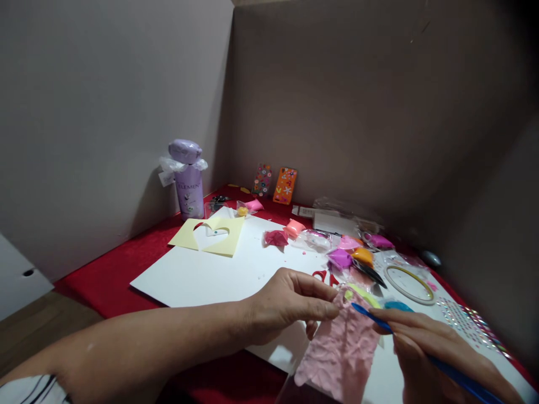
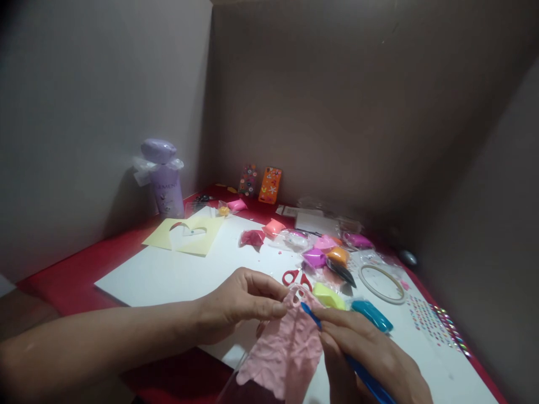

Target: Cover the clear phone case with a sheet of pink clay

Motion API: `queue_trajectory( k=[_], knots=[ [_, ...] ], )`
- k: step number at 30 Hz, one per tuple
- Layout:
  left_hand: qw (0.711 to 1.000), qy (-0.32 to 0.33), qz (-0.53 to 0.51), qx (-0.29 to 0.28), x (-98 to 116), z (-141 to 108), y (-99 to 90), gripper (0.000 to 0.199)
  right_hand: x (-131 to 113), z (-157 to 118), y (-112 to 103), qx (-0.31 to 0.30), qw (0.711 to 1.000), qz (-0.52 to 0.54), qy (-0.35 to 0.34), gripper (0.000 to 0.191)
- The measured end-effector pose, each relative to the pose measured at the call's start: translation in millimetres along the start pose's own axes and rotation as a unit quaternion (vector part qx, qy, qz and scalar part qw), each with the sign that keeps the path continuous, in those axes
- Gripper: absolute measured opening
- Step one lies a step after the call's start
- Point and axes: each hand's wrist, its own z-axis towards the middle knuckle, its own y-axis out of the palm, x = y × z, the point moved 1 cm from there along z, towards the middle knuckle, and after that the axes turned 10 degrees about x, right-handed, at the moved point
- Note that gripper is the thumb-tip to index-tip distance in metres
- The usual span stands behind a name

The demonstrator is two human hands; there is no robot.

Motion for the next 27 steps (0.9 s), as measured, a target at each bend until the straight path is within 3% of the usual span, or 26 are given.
queue_trajectory(
  k=[9,27],
  knots=[
    [1.0,0.002,0.005,-0.005,2.2,0.0,0.7,0.033,-10.8,6.1,2.5,0.007,1.0,0.02,-0.009,0.009],
    [1.0,-0.001,0.005,-0.01,1.6,-0.7,1.2,0.032,-4.2,2.9,-1.3,-0.02,0.999,0.035,-0.011,0.009]
  ],
)
